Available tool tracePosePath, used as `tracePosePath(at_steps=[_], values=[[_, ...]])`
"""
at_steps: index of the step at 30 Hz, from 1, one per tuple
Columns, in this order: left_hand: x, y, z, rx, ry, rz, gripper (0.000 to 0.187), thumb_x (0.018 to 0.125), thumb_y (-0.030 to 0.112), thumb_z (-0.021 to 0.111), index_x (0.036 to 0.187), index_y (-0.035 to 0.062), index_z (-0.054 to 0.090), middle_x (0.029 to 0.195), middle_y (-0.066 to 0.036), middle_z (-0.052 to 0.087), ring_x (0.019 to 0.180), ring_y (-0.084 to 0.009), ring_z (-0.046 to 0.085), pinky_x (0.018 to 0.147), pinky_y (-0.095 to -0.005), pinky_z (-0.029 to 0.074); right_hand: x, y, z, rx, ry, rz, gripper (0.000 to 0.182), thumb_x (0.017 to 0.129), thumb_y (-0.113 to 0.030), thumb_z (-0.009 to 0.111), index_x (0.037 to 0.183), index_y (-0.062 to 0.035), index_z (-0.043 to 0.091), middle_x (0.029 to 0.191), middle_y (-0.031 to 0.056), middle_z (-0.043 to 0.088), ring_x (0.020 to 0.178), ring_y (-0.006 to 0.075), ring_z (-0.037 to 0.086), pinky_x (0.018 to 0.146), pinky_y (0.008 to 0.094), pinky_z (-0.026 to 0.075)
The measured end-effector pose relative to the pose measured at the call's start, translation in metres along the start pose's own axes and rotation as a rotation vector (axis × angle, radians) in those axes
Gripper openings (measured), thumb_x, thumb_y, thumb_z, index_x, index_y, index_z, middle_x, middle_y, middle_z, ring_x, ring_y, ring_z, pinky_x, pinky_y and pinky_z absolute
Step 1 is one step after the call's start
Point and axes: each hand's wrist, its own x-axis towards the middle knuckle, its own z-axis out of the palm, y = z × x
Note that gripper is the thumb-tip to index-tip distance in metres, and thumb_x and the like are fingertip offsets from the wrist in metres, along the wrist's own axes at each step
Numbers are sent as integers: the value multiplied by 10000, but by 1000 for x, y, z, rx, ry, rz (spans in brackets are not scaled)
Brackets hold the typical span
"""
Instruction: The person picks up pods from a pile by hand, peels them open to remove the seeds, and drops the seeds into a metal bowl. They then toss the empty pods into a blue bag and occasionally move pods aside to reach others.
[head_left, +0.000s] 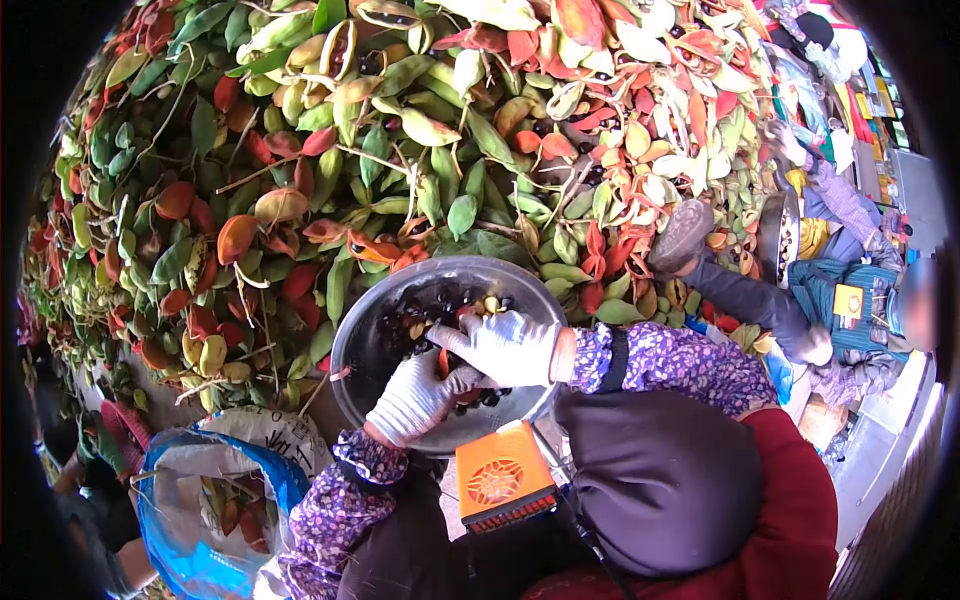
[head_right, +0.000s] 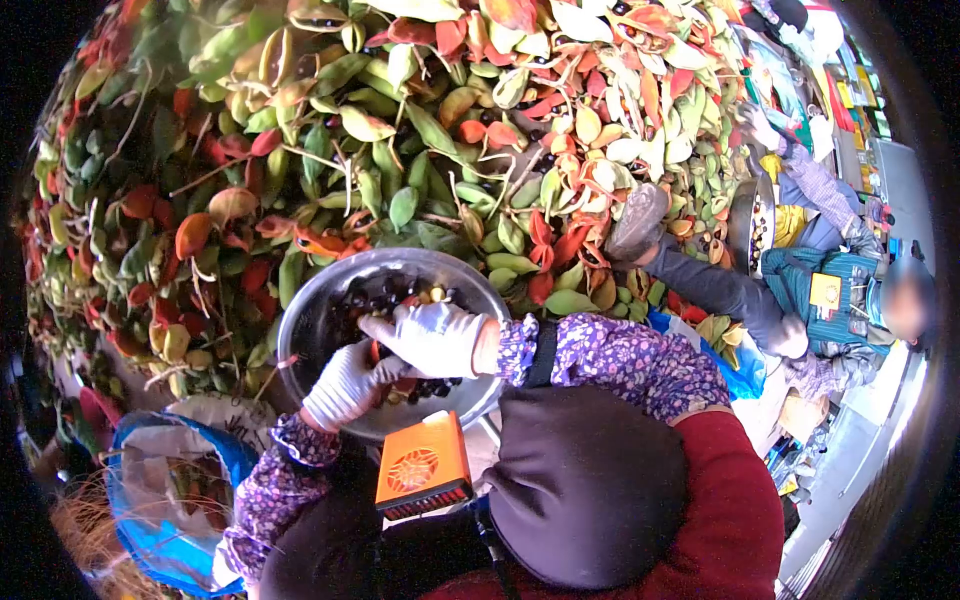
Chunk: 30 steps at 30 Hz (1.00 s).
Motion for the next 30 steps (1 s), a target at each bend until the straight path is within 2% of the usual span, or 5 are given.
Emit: tracePosePath(at_steps=[10,13,22,26,30], values=[[-15,-24,-3,-639,-170,214,572,958,533,465,922,-12,638,652,-55,621,504,-115,583,458,-229,444,14,27,13,794,15,-233,432,932,-99,562,1350,-55,464,1159,168,598,1029,331,611,850,381,500],[-4,-35,-1,-722,-164,149,587,949,558,459,898,-1,628,632,-66,619,460,-141,578,417,-241,455,13,13,9,429,461,-294,515,840,-56,622,1334,-138,503,1108,131,563,932,331,617,748,387,527],[-16,-26,-14,-564,-230,124,350,895,276,657,1069,-24,610,756,-51,642,507,-87,556,475,-203,437,24,16,13,706,329,-437,416,813,26,612,1200,-115,557,1062,123,576,958,328,604,790,384,516],[-12,-36,-22,-727,-115,51,316,848,263,637,962,-29,594,743,-100,654,552,-161,619,475,-266,493,26,25,24,734,515,-179,209,838,-13,590,1031,-83,629,958,111,605,988,292,584,896,353,456],[-14,-61,-23,-1127,95,262,448,826,276,666,1147,-1,523,860,-102,651,667,-236,667,579,-326,565,-3,40,6,277,307,-21,279,825,-64,598,1100,-85,638,1229,157,546,1070,368,555,957,416,439]])
